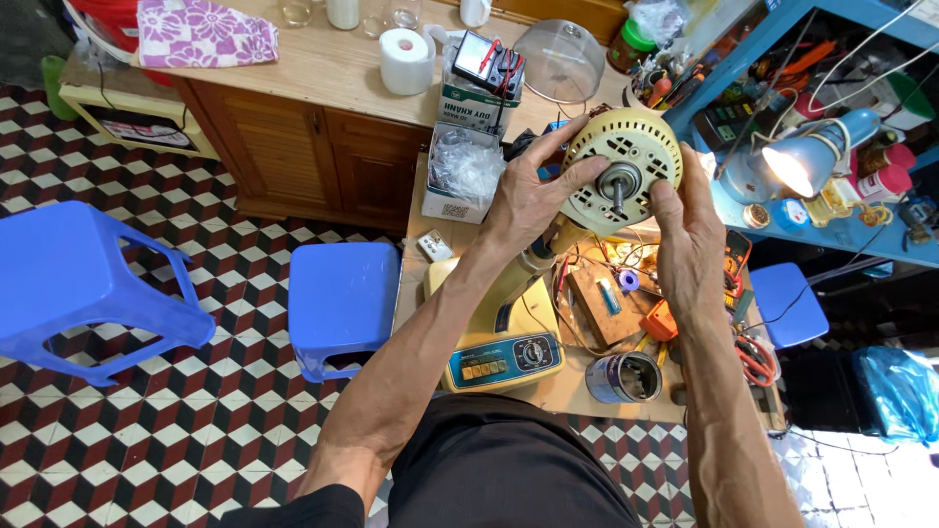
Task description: The person disassembles a small electric fan, removes the motor housing, and uses a cordless drill and screwdriver to work on the motor shaft and internal components. They handle small parts from a plastic bag and reassemble the motor housing onto the fan base.
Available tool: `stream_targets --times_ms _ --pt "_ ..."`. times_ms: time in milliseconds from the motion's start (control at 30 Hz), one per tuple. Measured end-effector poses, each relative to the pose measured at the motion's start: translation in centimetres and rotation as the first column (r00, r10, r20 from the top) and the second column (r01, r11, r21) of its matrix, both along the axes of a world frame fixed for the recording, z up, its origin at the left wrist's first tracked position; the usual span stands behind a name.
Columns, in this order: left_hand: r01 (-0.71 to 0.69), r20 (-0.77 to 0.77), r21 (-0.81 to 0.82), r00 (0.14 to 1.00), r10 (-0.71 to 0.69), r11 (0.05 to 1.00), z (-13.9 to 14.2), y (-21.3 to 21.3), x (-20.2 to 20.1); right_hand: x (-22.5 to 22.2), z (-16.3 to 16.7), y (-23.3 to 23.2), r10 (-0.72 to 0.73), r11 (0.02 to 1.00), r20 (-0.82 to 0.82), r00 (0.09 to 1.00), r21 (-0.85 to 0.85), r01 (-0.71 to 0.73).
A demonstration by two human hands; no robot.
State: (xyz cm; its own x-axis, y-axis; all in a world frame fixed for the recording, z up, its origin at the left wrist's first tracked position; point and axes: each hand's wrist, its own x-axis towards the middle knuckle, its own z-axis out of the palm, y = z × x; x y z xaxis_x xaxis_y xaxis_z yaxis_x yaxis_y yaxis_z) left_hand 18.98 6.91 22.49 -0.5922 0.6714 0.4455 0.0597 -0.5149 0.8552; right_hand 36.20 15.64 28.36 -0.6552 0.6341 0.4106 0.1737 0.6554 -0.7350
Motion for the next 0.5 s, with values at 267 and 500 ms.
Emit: stream_targets --times_ms 267,500 --pt "-0.043 -0.035 -0.013 0.998 0.043 0.999 -0.11 0.12 0.36 0.08 -0.53 0.03 0.017 0.999 -0.029 0.999 0.029 -0.016" --pt "-0.073 -0.020 -0.021 0.997 0.073 0.997 -0.21 -0.39 0.83 0.01 0.13 -0.39 0.017 0.999 0.020 1.000 0.028 -0.017"
